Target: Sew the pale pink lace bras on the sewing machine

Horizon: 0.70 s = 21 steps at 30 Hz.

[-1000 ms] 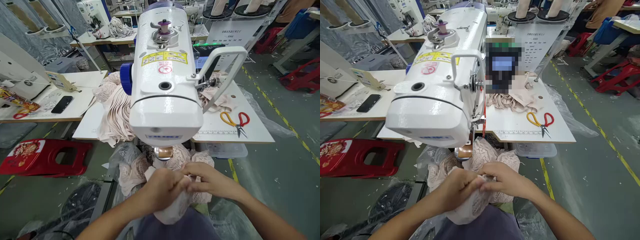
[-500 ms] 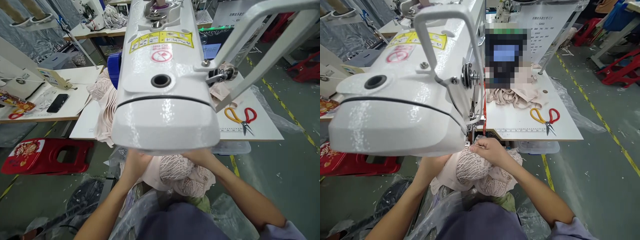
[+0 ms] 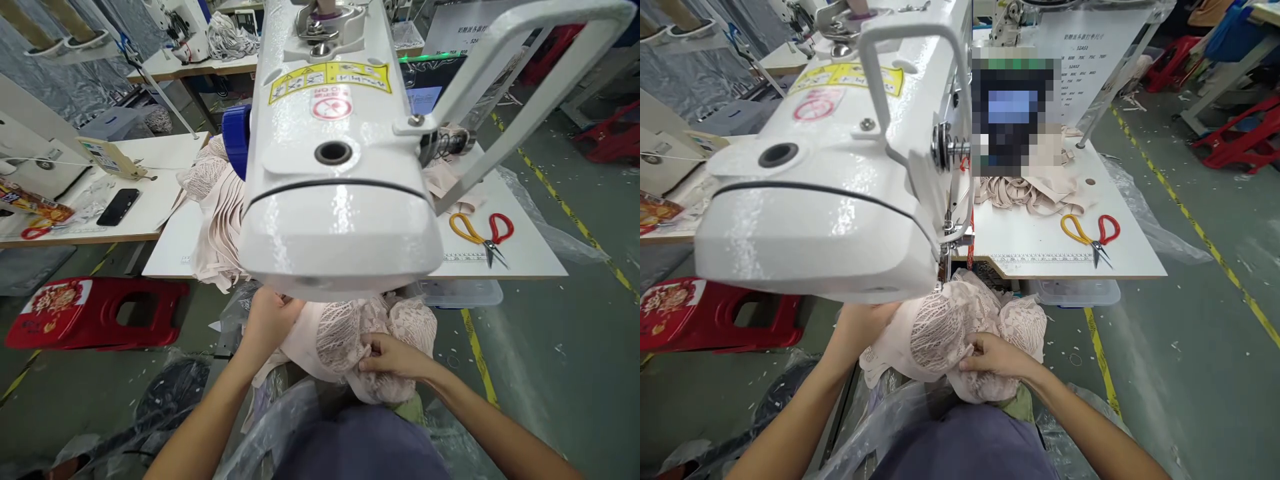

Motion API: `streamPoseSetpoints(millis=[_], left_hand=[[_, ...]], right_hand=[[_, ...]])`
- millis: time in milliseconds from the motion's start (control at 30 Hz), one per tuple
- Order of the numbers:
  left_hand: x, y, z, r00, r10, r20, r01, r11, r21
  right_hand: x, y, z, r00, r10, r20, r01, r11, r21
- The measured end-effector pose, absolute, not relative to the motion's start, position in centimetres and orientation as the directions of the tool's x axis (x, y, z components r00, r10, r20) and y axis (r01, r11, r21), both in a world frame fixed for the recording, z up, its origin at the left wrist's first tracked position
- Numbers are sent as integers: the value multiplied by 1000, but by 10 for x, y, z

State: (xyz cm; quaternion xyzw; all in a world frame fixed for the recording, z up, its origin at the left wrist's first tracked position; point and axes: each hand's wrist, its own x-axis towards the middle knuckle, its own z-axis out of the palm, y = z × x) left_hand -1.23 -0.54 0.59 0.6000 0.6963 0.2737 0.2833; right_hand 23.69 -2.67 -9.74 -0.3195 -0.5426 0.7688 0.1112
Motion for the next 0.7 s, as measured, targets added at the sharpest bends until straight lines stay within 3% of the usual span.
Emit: streamPoseSetpoints(millis=[67, 167, 467, 600, 700], left_hand=[[-12, -6, 7, -116, 990, -76, 684, 135, 717], [-8, -7, 9, -132, 987, -96, 689, 161, 707], [-12, -11, 7, -97, 995, -35, 695, 93, 713], [-8, -33, 7, -72, 963, 261, 769, -113, 629], [15, -58, 18, 185, 831, 524, 694, -488, 529]], right_hand=[[244, -39, -104, -709, 517, -480, 191, -514, -836], [252, -50, -106, -580, 614, -535, 153, -563, -812], [262, -58, -71, -476, 779, -408, 21, -454, -891], [272, -58, -49, -411, 814, -410, -54, -471, -881], [276, -55, -29, -478, 820, -315, -49, -383, -923]])
